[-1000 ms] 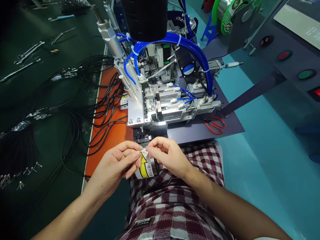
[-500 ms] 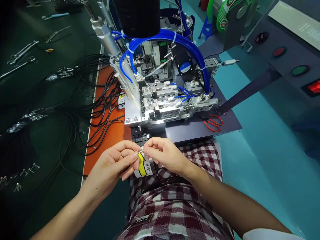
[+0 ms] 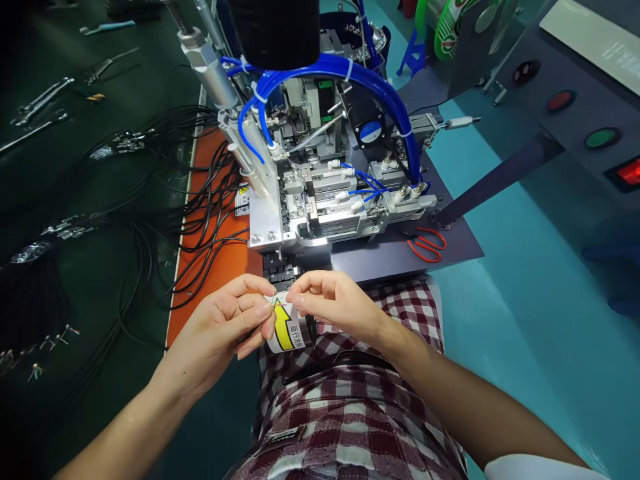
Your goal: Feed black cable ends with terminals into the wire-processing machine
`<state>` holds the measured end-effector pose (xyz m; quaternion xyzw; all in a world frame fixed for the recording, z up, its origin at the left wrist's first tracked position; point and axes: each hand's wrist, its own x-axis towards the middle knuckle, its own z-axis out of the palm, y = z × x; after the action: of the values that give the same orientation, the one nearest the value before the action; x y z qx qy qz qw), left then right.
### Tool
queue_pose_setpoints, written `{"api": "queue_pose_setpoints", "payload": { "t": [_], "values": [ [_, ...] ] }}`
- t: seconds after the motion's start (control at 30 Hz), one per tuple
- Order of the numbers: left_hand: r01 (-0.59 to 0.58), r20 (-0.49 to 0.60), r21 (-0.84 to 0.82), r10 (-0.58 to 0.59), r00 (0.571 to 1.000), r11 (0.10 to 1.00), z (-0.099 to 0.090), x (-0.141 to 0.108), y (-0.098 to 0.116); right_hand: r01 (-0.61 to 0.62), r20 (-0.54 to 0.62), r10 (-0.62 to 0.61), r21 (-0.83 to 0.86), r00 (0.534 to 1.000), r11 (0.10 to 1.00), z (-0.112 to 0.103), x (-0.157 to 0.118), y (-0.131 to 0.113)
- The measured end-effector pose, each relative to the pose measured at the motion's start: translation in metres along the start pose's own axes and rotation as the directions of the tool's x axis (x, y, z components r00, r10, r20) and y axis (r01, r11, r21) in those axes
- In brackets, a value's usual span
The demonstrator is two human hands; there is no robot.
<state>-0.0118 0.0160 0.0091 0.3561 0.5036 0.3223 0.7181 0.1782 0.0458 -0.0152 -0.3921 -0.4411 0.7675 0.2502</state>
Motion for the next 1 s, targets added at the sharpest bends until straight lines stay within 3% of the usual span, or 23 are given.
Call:
{"api": "queue_pose_setpoints", "payload": {
  "t": [0.37, 0.53, 0.7, 0.87, 1.0],
  "values": [
    [0.001, -0.009, -0.029, -0.001, 1.000, 1.000, -0.001, 0.000, -0.002, 0.020, -0.074, -0.019, 0.016, 0.997, 1.000, 0.013, 0.003, 0.006],
    [-0.003, -0.019, -0.050, 0.002, 1.000, 0.999, 0.000, -0.001, -0.002, 0.147, -0.188, -0.159, -0.075, 0.969, 0.986, 0.021, 0.002, 0.008],
    [-0.014, -0.016, -0.057, 0.013, 1.000, 0.998, 0.000, -0.001, -0.002, 0.234, -0.220, -0.269, -0.174, 0.938, 0.957, 0.027, 0.002, 0.011],
    [-0.031, -0.024, -0.042, 0.030, 0.999, 0.999, 0.001, 0.000, -0.002, 0.252, -0.257, -0.268, -0.094, 0.928, 0.963, 0.032, 0.005, 0.015],
    [-0.048, -0.007, -0.042, 0.048, 0.999, 0.998, 0.000, -0.001, -0.002, 0.204, -0.207, -0.194, 0.027, 0.959, 0.979, 0.031, 0.007, 0.015]
  ]
}}
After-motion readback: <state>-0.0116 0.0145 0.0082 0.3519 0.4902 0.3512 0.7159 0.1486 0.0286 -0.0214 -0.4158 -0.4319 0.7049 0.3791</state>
